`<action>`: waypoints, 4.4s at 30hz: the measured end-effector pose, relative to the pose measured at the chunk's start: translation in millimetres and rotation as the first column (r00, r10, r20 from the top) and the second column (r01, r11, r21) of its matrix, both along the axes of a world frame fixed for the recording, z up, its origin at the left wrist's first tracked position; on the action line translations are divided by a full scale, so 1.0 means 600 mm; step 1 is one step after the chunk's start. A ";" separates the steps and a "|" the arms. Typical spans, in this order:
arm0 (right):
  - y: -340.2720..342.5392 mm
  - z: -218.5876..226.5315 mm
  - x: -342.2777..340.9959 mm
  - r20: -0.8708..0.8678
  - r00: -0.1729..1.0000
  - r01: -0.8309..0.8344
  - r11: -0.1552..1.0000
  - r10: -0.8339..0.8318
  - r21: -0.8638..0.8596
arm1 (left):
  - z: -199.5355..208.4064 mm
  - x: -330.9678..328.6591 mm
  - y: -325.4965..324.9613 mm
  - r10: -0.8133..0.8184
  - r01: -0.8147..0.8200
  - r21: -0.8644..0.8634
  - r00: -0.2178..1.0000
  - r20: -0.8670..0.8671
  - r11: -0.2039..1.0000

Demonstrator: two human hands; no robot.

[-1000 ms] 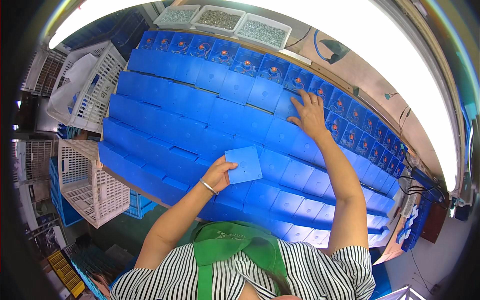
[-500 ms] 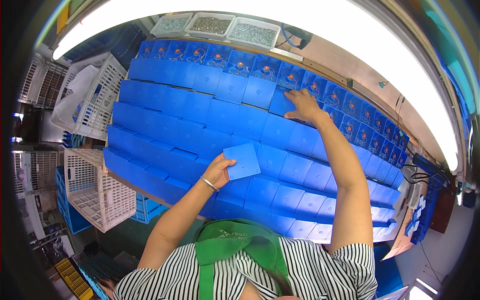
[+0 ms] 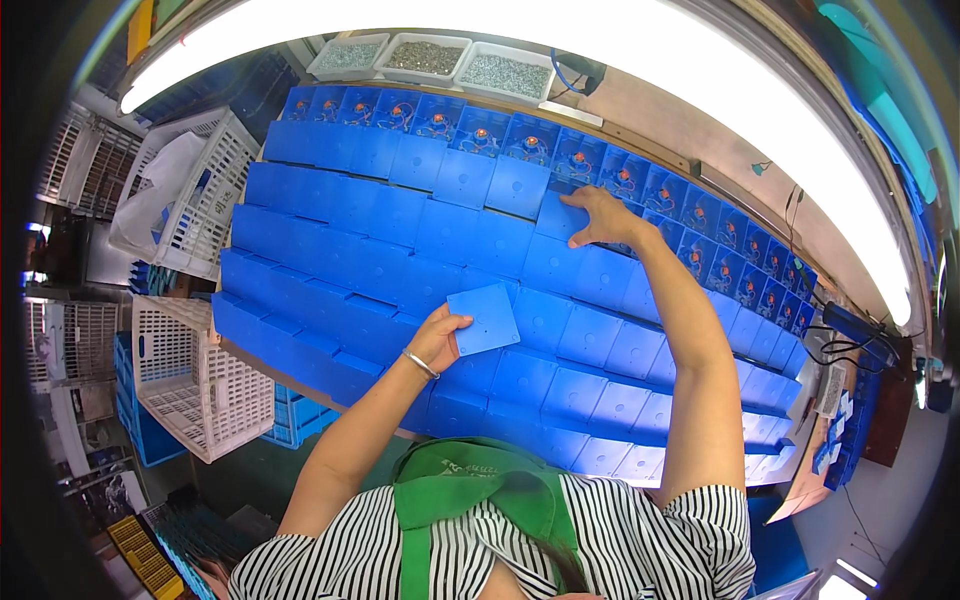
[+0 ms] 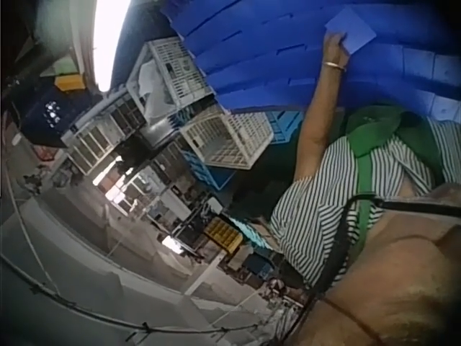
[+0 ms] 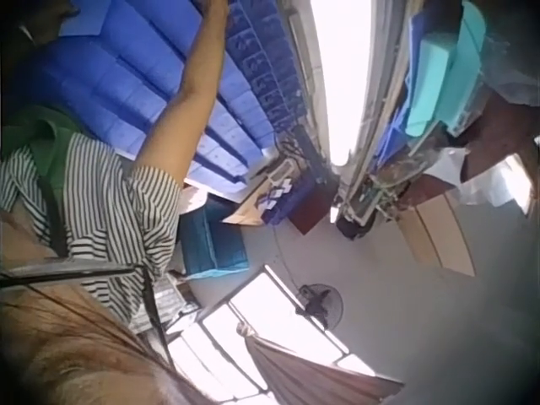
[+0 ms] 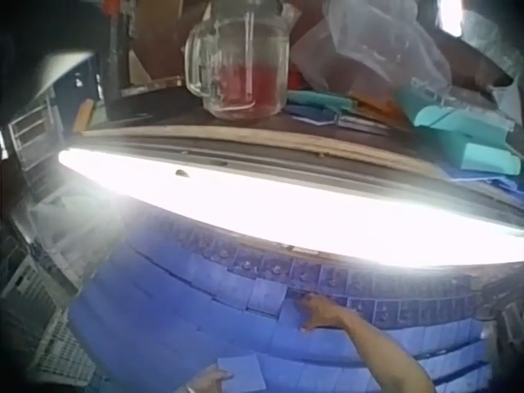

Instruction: The person is placing blue plastic lids onto components arranged within blue storage trays on a workbench.

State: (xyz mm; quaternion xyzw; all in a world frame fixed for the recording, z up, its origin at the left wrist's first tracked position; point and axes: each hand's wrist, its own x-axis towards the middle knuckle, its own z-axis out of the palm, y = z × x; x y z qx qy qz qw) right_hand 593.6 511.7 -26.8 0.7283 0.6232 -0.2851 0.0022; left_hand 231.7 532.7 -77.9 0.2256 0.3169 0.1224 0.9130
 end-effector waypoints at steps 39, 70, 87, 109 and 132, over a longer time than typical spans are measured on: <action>-0.032 -0.031 -0.061 0.337 0.925 0.000 0.886 -0.176 0.463 | 0.011 0.000 0.006 -0.001 0.001 -0.044 1.000 0.010 0.999; -0.161 0.062 -0.103 0.010 0.994 -0.098 0.808 0.113 0.581 | 0.051 0.098 -0.026 -0.069 0.063 0.070 0.993 0.097 0.996; -0.134 -0.026 0.023 0.306 0.912 0.112 0.885 -0.271 0.452 | 0.021 0.073 -0.050 -0.160 0.165 0.075 0.985 -0.067 0.983; -0.145 -0.039 0.045 0.186 0.951 0.149 0.894 -0.246 0.423 | 0.009 0.071 -0.044 -0.174 0.175 0.037 0.985 -0.012 0.984; 0.003 -0.045 0.008 0.105 0.885 0.421 0.876 -0.454 0.234 | 0.012 0.067 -0.048 -0.166 0.166 0.032 0.986 -0.002 0.986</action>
